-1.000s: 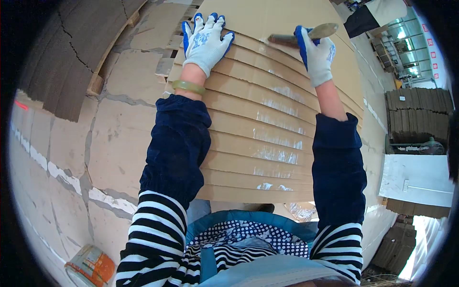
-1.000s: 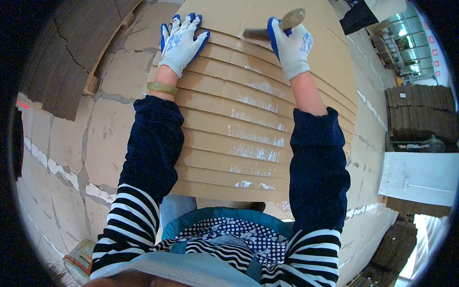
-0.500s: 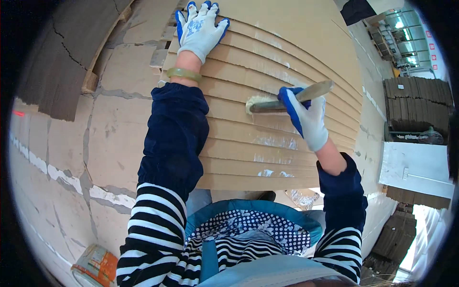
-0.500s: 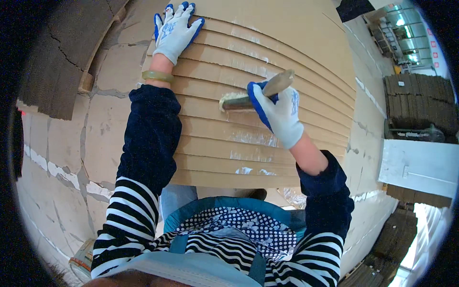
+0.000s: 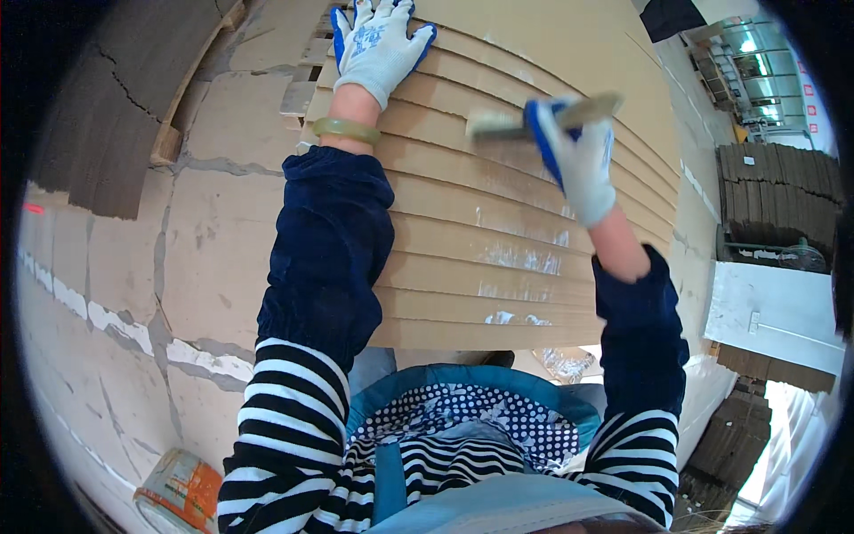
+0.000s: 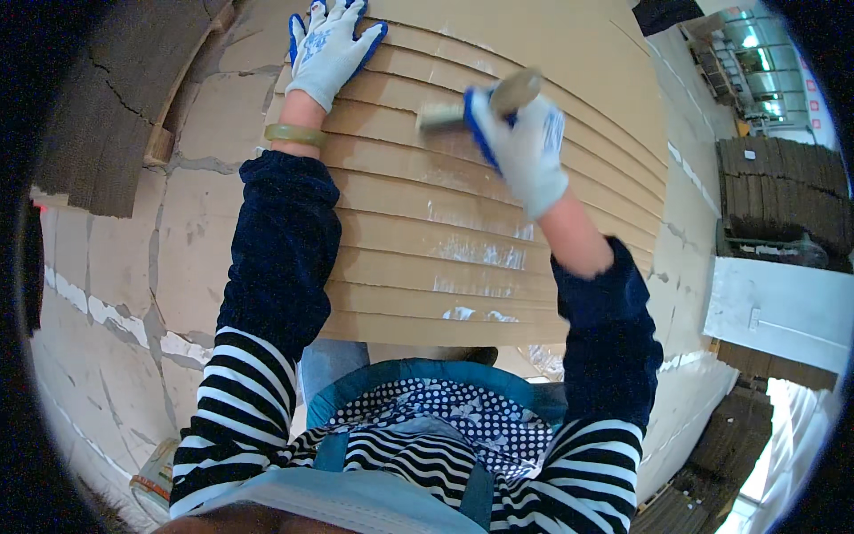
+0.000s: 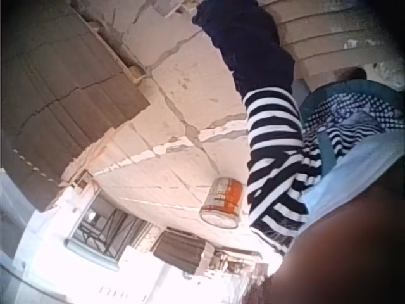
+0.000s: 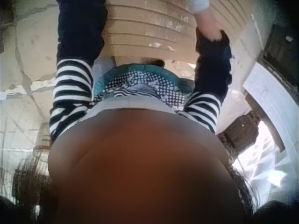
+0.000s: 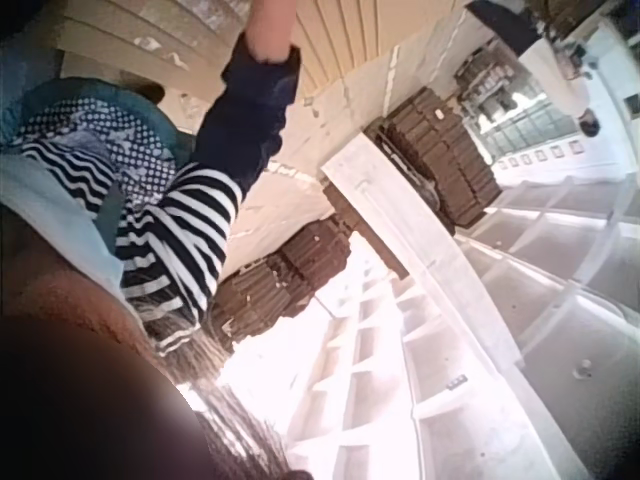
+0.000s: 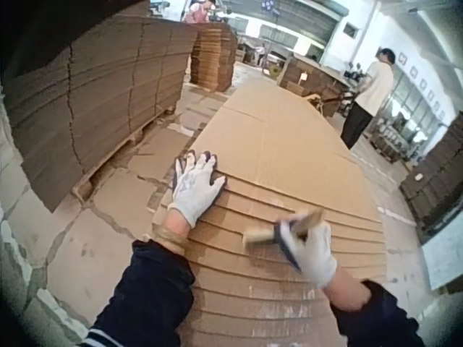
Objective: Apply glue or coating to the surface of a stack of corrugated cardboard strips using a brush.
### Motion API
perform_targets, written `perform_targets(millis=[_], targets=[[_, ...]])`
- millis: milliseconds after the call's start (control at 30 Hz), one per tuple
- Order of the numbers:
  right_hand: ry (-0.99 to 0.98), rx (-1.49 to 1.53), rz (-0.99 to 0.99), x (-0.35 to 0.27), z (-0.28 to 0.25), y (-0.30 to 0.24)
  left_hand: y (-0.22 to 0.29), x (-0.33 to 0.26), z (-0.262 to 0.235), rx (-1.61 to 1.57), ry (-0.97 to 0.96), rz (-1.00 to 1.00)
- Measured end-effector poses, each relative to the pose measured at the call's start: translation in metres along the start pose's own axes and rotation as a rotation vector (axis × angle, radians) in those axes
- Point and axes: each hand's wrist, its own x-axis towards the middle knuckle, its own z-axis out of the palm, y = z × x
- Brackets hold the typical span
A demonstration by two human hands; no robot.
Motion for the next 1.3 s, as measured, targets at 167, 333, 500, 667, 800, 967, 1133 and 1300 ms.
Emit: perform_targets(millis=[167, 333, 500, 667, 800, 967, 1133, 1300], targets=[[0.065, 0.048, -0.079, -0.003, -0.007, 0.004, 0.003, 0.001, -0.004, -0.037, -0.049, -0.029], [0.184, -0.324, -0.233, 0.065, 0.004, 0.019, 0.008, 0.004, -0.003, -0.052, -0.054, -0.024], [0.066, -0.239, -0.164, -0.002, 0.003, 0.006, 0.006, 0.005, -0.004, -0.041, -0.041, -0.017], [-0.100, -0.037, -0.233, -0.082, -0.011, -0.038, -0.001, -0.001, -0.002, -0.006, -0.040, -0.014], [0.101, -0.028, -0.249, -0.045, -0.012, -0.023, 0.001, 0.000, 0.000, -0.010, -0.007, -0.005], [0.137, -0.246, -0.273, -0.007, -0.003, -0.005, 0.010, 0.018, -0.003, -0.173, -0.651, -0.260], [-0.138, -0.058, -0.249, -0.092, -0.015, -0.039, 0.004, -0.001, -0.004, -0.001, -0.024, 0.002], [0.049, 0.285, 0.259, -0.044, -0.040, -0.004, -0.024, 0.001, 0.021, 0.112, 0.012, 0.058]])
